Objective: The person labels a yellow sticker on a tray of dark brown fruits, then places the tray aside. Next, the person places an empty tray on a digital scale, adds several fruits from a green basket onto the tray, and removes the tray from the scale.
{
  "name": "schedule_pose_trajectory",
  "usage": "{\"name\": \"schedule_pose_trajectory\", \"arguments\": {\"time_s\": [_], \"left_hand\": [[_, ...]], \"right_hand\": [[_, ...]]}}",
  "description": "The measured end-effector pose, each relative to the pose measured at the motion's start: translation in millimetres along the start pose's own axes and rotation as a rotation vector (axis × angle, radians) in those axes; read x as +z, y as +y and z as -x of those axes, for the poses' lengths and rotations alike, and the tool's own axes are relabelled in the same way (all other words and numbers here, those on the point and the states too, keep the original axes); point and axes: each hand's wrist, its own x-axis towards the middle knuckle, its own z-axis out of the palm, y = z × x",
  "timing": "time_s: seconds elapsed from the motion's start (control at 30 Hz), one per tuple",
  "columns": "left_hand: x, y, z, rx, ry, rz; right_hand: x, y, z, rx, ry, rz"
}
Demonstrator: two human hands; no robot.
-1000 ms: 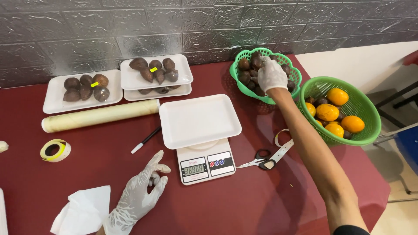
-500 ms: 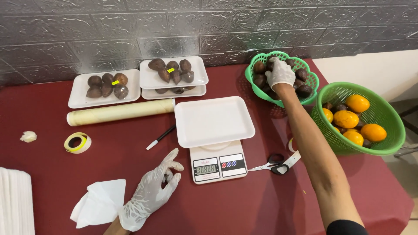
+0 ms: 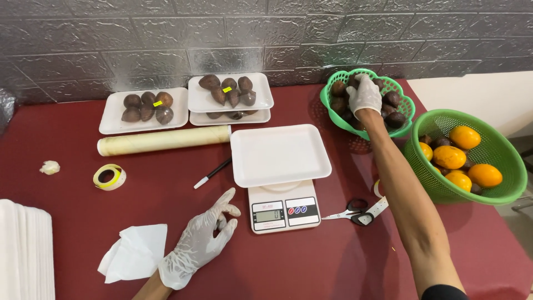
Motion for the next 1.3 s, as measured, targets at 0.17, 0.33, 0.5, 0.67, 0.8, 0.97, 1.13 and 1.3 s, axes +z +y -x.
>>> {"name": "schedule_pose_trajectory", "arguments": {"time_s": [0.17,0.33,0.5,0.67,0.8,0.97,1.13,1.3], "left_hand": [[0,1,0,-0.005,0.001,0.003],[-1,4,-1,-0.047,-0.006,0.019],[-1,2,0,-0.024,-0.002,0.006],[0,0,0,0.017,0.009,0.023],[-1,0,0,0.002,0.0,0.016],[0,0,-1,-0.018,-0.007,0.014],[0,-1,-1,-0.041,-0.02,0.031],[-1,1,-2,-0.075,-0.026,0.037]], "right_hand": [[-9,-52,33,-0.35,0.108,-0.275],[-35,-147,123,-0.529,-0.44,-0.487],[-12,-165,161,-0.943,-0.542,-0.332],[-4,-171,174,-0.974,-0.553,-0.399],[0,-171,172,-0.977,-0.583,-0.324],[-2,-174,171,-0.826,-0.675,-0.324],[-3,-175,169,-0.78,-0.727,-0.309],[-10,-168,166,-0.866,-0.691,-0.347]]}}
